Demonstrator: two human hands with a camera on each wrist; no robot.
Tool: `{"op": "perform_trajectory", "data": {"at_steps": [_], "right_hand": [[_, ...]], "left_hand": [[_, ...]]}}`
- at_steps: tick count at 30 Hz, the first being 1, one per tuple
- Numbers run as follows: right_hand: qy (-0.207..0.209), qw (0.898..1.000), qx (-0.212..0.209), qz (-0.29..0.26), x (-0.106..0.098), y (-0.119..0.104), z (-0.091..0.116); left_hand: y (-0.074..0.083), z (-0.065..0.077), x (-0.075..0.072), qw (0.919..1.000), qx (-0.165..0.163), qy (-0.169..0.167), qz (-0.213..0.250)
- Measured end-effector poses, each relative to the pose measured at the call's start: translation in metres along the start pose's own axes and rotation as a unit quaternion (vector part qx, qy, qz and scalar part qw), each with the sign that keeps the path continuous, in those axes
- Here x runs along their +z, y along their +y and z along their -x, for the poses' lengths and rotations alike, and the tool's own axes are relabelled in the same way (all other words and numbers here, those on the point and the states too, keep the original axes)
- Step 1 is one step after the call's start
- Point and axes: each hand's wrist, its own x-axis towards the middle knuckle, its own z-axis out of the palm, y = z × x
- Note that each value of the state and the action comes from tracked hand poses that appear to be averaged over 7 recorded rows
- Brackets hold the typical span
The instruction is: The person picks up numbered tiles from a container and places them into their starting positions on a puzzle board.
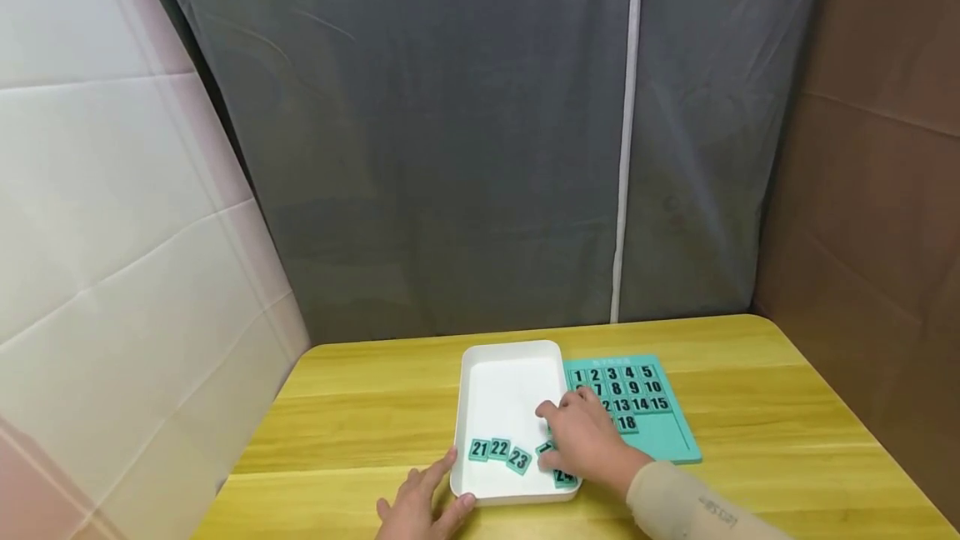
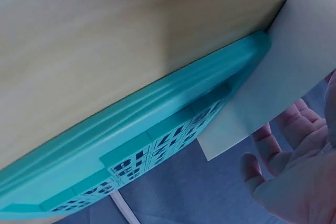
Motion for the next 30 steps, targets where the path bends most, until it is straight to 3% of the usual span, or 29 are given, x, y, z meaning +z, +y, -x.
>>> {"op": "perform_trajectory", "data": {"at_steps": [7,13,21,25,30], "right_hand": [[0.012,0.999,-0.019,-0.036,0.009,-0.002,0.001],[0.021,0.998,0.000,-0.057,0.014,0.000,0.002],[0.044,0.988,0.046,-0.143,0.006,0.003,0.006],[0.081,0.984,0.060,-0.147,-0.015,0.024,0.013],[0.126,0.983,0.076,-0.107,-0.032,0.075,0.031]], "left_hand": [[-0.001,0.000,0.000,0.9998,-0.006,-0.008,-0.015],[0.000,-0.002,0.000,0.9998,-0.007,-0.007,-0.018],[-0.001,0.000,0.001,0.9997,-0.010,-0.004,-0.022],[0.000,0.000,0.002,0.9998,-0.005,-0.001,-0.017],[0.000,0.000,0.004,0.9998,-0.004,0.004,-0.017]]}}
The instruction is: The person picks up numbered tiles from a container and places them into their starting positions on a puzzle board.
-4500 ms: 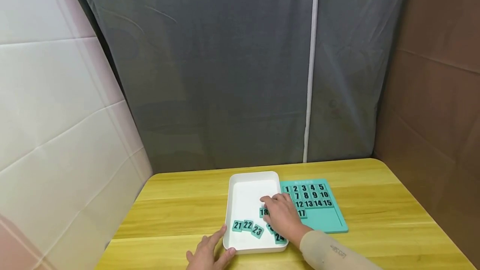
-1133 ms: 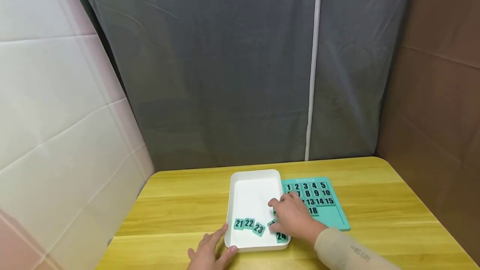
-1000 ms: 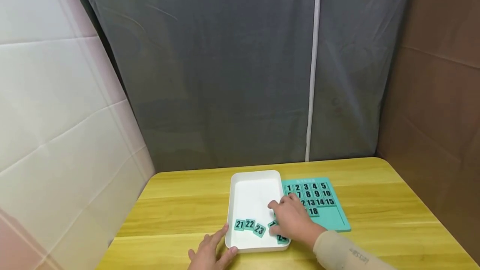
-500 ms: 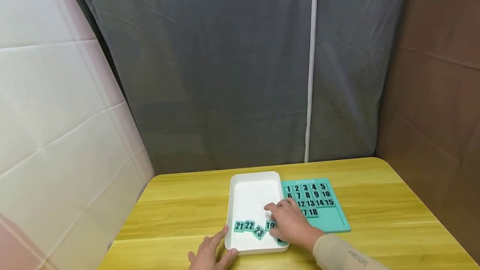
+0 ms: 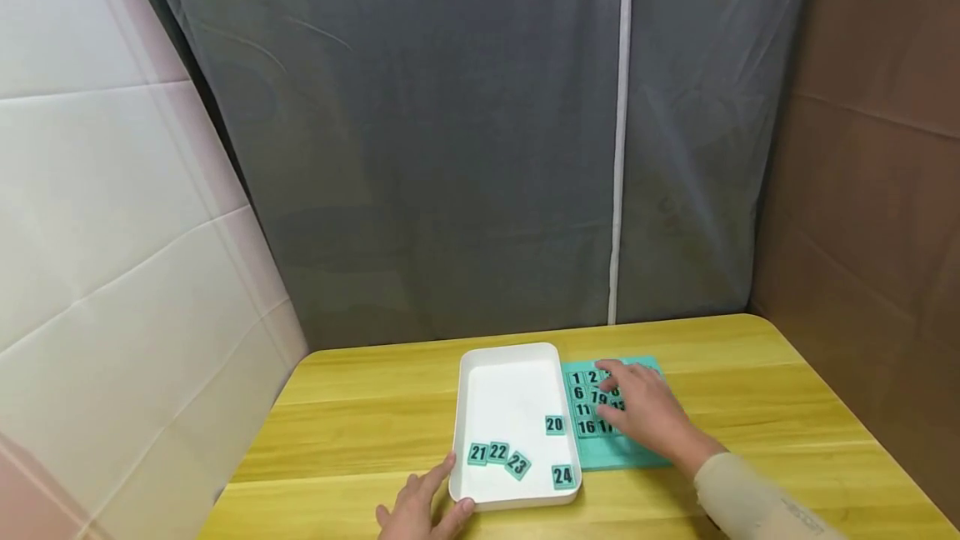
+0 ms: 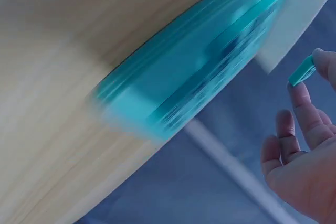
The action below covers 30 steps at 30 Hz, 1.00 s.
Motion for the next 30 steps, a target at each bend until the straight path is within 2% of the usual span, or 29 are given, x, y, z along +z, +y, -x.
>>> {"op": "perform_trajectory", "data": {"at_steps": [4,8,12,16,22,30], "right_hand": [[0.007,0.999,0.004,0.040,-0.013,0.036,0.012],[-0.005,0.997,-0.025,0.075,-0.016,0.056,0.023],[-0.013,0.992,-0.065,0.111,-0.010,0.059,0.027],[-0.016,0.987,-0.086,0.136,-0.002,0.056,0.025],[-0.017,0.986,-0.081,0.146,0.006,0.053,0.025],[-0.021,0.988,-0.065,0.140,0.006,0.057,0.025]], "left_hand": [[-0.001,0.001,0.000,1.0000,-0.007,0.001,-0.004],[-0.004,0.001,-0.004,1.0000,-0.006,-0.001,-0.004],[-0.006,0.000,-0.006,1.0000,-0.005,-0.002,-0.004],[-0.007,-0.001,-0.006,1.0000,-0.008,0.000,0.000],[-0.009,0.001,-0.004,1.0000,-0.008,0.004,-0.003],[-0.006,0.001,-0.005,1.0000,-0.003,0.004,-0.006]]}}
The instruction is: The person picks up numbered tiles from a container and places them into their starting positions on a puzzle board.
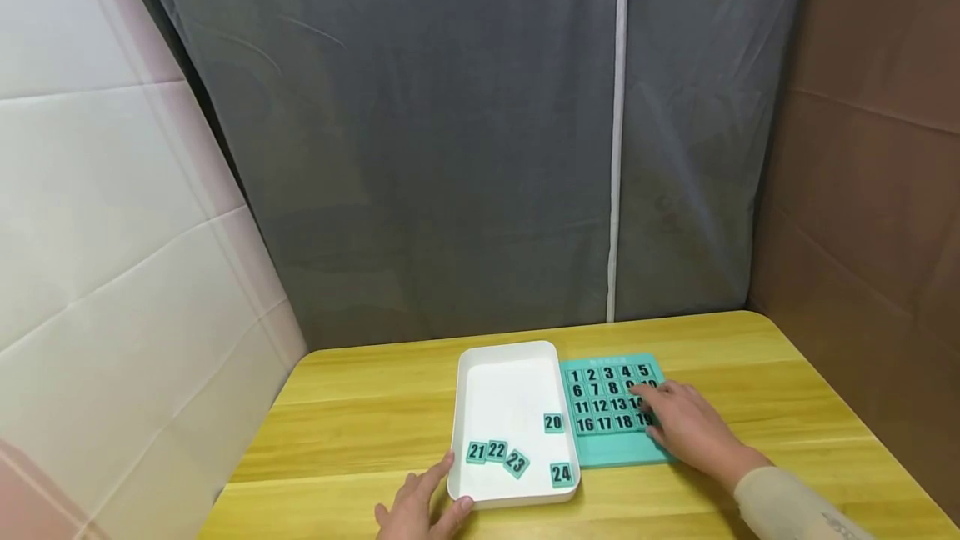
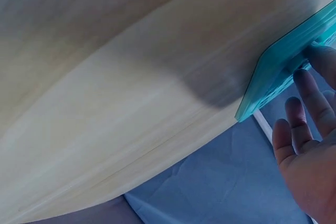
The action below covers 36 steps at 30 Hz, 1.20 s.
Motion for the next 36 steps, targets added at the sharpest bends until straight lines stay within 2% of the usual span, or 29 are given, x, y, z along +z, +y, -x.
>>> {"op": "perform_trajectory", "data": {"at_steps": [5,9,12,20,24,28,32,36], "right_hand": [[0.006,1.000,-0.005,0.001,0.000,0.001,0.000],[-0.007,1.000,-0.011,-0.023,0.000,-0.001,-0.003],[-0.022,0.999,-0.001,-0.036,0.000,-0.004,-0.004],[-0.026,0.997,0.026,-0.069,-0.004,-0.012,-0.007],[-0.034,0.991,0.043,-0.121,-0.010,-0.034,-0.021],[-0.027,0.988,0.024,-0.147,-0.008,-0.068,-0.036],[-0.056,0.989,0.033,-0.135,0.001,-0.100,-0.049],[-0.085,0.991,0.054,-0.090,0.010,-0.118,-0.059]], "left_hand": [[0.001,0.000,0.000,1.0000,0.000,-0.004,0.000],[0.001,0.000,-0.001,1.0000,-0.001,-0.007,0.002],[0.001,0.000,-0.001,1.0000,0.001,-0.006,0.000],[0.001,0.000,-0.001,1.0000,0.003,-0.006,-0.001],[0.001,0.000,-0.004,1.0000,0.000,-0.009,-0.002],[0.001,0.000,-0.004,0.9999,-0.003,-0.010,-0.001],[0.002,0.001,-0.002,0.9999,-0.008,-0.011,0.003],[0.003,0.001,0.000,1.0000,-0.003,-0.007,0.004]]}}
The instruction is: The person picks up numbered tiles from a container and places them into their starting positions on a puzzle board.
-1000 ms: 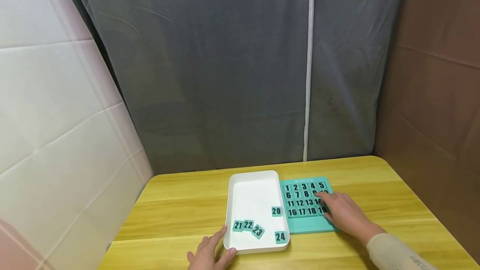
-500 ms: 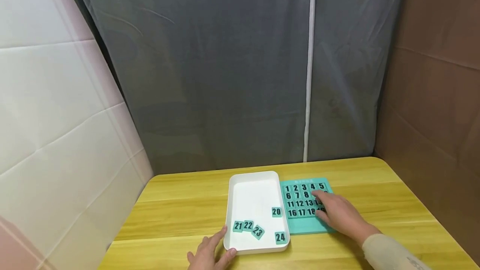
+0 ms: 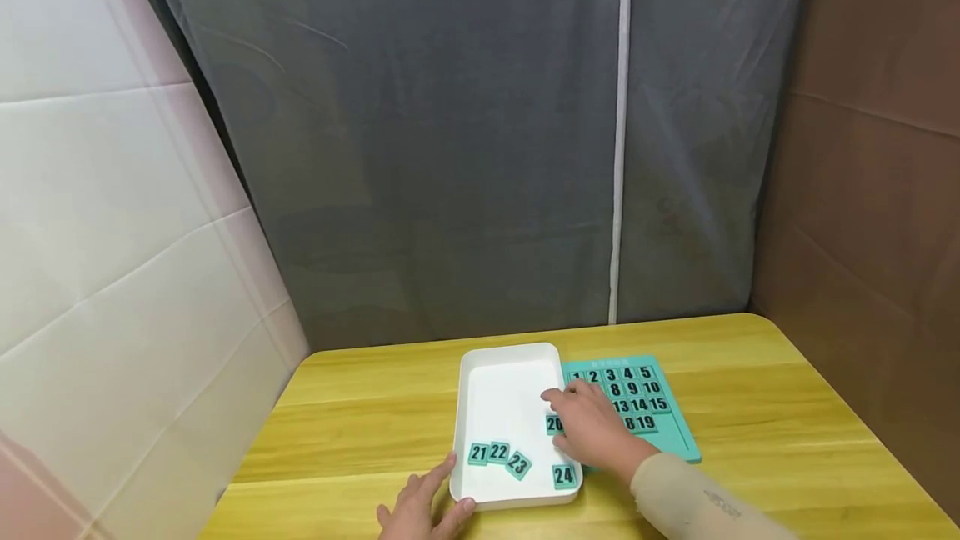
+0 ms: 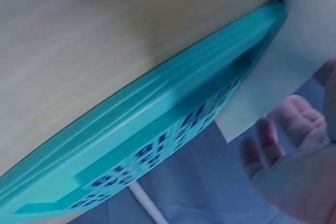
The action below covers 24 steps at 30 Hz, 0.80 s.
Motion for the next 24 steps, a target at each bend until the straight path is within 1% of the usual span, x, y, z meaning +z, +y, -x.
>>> {"op": "perform_trajectory", "data": {"at_steps": [3,6,13,19,22,24], "right_hand": [[0.001,1.000,0.014,0.027,0.005,-0.005,-0.004],[0.004,0.999,0.024,0.034,0.009,-0.006,-0.006],[-0.006,0.999,0.039,0.002,0.014,-0.004,-0.008],[-0.005,0.999,0.045,-0.018,0.017,-0.004,-0.008],[0.007,0.998,0.047,-0.035,0.011,-0.005,-0.004],[0.021,0.997,0.047,-0.051,0.002,-0.004,0.001]], "left_hand": [[0.000,0.000,0.001,1.0000,0.005,0.003,0.000],[0.000,0.000,0.001,1.0000,0.007,0.005,-0.001],[0.000,0.000,0.002,0.9999,0.009,0.010,-0.006],[-0.002,0.001,0.004,0.9998,0.007,0.016,-0.006],[-0.002,0.001,0.005,0.9998,0.006,0.020,-0.008],[-0.002,0.000,0.005,0.9998,0.005,0.018,-0.009]]}}
